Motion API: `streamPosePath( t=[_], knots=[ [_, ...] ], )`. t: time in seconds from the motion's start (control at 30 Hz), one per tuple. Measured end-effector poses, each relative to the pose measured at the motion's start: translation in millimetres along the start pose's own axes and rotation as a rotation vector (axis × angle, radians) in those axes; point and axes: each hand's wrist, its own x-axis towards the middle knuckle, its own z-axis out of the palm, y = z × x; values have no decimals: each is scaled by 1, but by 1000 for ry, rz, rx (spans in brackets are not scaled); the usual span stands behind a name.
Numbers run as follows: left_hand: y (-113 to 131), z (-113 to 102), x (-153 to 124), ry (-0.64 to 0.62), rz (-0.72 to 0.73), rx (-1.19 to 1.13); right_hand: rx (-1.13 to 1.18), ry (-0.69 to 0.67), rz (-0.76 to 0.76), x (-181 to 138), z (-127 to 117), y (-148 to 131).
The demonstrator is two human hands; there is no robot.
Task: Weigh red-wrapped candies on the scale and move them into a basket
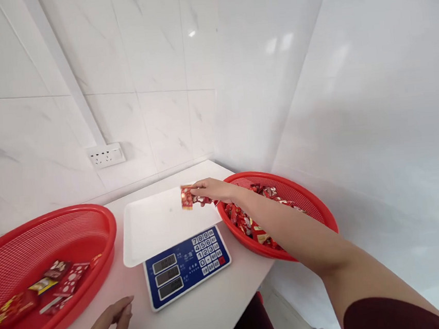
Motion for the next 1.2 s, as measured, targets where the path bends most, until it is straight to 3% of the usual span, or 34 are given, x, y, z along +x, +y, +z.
streamPosePath(
  t=[0.2,0.37,0.6,0.73,0.87,0.93,1.07,1.2],
  knots=[
    [-11,-11,6,-116,101,104,-63,-66,19,32,28,1],
    [-10,-9,4,-110,119,80,-144,-97,8,27,31,-8],
    [-7,-5,2,-63,126,50,-366,-20,-24,18,39,-8],
    [-7,-6,4,-105,164,75,-523,-82,-194,8,74,-22],
    [-8,-9,8,-85,152,105,-983,-290,-545,4,113,-40],
    [-9,-11,8,-59,126,113,-1102,-356,-621,7,123,-41],
    [-11,-14,8,-43,55,117,-1045,-324,-475,21,117,-30],
    [-12,-11,7,28,7,132,-956,-208,-326,22,79,-14]
  ],
)
